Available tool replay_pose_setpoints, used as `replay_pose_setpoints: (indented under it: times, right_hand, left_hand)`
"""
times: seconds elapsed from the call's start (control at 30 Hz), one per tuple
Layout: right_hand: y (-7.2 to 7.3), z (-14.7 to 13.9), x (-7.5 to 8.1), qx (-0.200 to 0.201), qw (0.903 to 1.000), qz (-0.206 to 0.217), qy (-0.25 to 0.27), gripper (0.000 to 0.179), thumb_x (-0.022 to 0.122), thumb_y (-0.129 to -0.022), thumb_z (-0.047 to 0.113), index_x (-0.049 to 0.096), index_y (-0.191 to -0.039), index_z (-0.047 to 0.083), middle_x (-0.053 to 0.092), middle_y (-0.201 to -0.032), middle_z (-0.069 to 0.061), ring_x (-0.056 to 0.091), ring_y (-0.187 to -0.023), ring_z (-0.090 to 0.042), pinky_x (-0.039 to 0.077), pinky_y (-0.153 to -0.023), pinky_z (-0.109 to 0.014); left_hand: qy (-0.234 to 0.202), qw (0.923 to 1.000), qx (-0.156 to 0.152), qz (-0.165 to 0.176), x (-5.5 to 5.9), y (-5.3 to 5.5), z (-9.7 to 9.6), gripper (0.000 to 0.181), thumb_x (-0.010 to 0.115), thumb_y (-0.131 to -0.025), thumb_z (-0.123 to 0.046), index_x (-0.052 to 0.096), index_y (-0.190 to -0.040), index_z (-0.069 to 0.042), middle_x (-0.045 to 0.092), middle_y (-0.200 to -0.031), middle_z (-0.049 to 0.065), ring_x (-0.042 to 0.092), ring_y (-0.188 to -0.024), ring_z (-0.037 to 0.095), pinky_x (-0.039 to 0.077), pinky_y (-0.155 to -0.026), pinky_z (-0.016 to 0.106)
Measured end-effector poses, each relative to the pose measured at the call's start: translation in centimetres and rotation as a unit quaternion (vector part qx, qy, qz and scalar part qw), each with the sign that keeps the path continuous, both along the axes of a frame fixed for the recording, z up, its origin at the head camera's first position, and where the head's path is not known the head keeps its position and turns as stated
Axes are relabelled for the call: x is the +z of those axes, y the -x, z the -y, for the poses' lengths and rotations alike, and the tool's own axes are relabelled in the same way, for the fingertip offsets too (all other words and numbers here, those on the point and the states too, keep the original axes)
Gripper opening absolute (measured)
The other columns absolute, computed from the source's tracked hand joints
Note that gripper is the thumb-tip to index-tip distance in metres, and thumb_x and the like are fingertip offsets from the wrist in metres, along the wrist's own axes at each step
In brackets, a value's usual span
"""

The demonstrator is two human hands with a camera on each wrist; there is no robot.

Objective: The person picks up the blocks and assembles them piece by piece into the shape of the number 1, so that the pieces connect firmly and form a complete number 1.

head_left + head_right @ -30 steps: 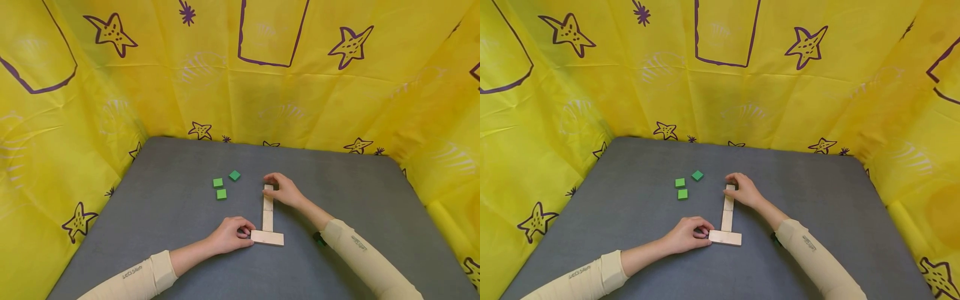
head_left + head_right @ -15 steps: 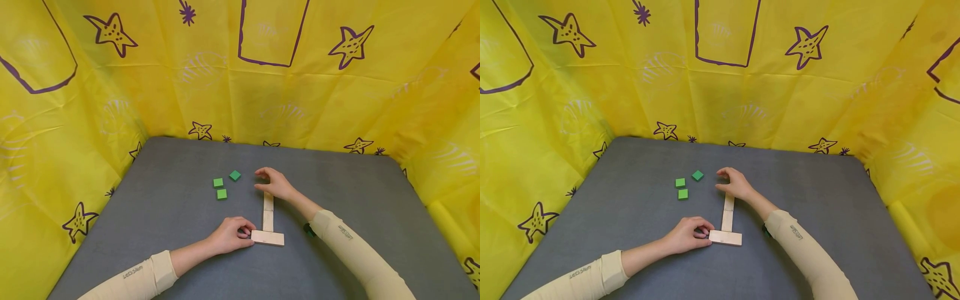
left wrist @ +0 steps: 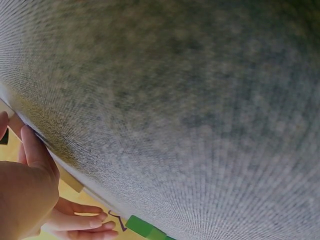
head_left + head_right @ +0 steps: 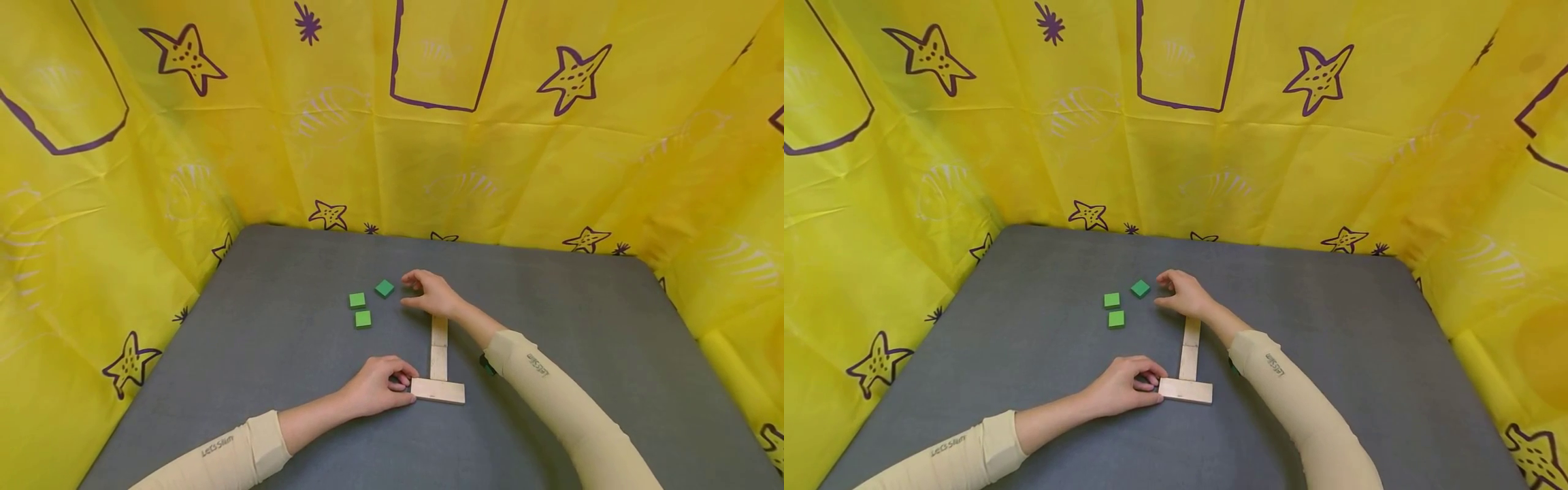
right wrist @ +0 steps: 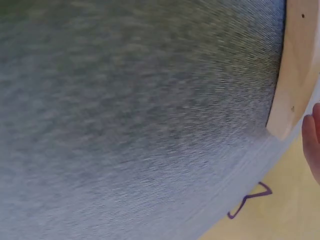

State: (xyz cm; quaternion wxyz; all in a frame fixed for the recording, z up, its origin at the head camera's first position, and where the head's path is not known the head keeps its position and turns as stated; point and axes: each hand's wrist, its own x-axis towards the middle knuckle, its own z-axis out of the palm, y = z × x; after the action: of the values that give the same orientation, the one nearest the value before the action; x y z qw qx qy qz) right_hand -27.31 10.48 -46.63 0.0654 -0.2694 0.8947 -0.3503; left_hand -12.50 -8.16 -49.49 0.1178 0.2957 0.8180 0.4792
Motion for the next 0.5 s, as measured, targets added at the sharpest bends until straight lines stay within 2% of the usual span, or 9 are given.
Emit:
replay_pose_setpoints:
  times: [0.3, 0.5]
  right_hand:
    - [0.5, 1.5, 0.5, 0.008, 0.9997, 0.012, -0.02, 0.049, 0.077, -0.085, 0.017, 0.057, -0.126, -0.002, 0.061, -0.116, -0.014, 0.056, -0.103, -0.027, 0.047, -0.092, -0.039]
    - [0.9, 2.4, 0.3, 0.01, 0.9993, 0.016, -0.033, 0.048, 0.077, -0.085, 0.018, 0.058, -0.125, -0.001, 0.061, -0.113, -0.014, 0.056, -0.102, -0.026, 0.048, -0.091, -0.038]
  left_hand:
    - [0.007, 1.0, 0.001, 0.005, 0.1, 0.1, -0.1, 0.024, 0.08, -0.079, -0.004, 0.071, -0.101, -0.006, 0.064, -0.092, 0.001, 0.062, -0.083, 0.006, 0.054, -0.074, 0.016]
    - [0.008, 0.9999, 0.002, 0.008, 0.1, 0.0, -0.1, 0.024, 0.08, -0.079, -0.004, 0.071, -0.1, -0.005, 0.064, -0.091, 0.001, 0.062, -0.083, 0.007, 0.054, -0.074, 0.016]
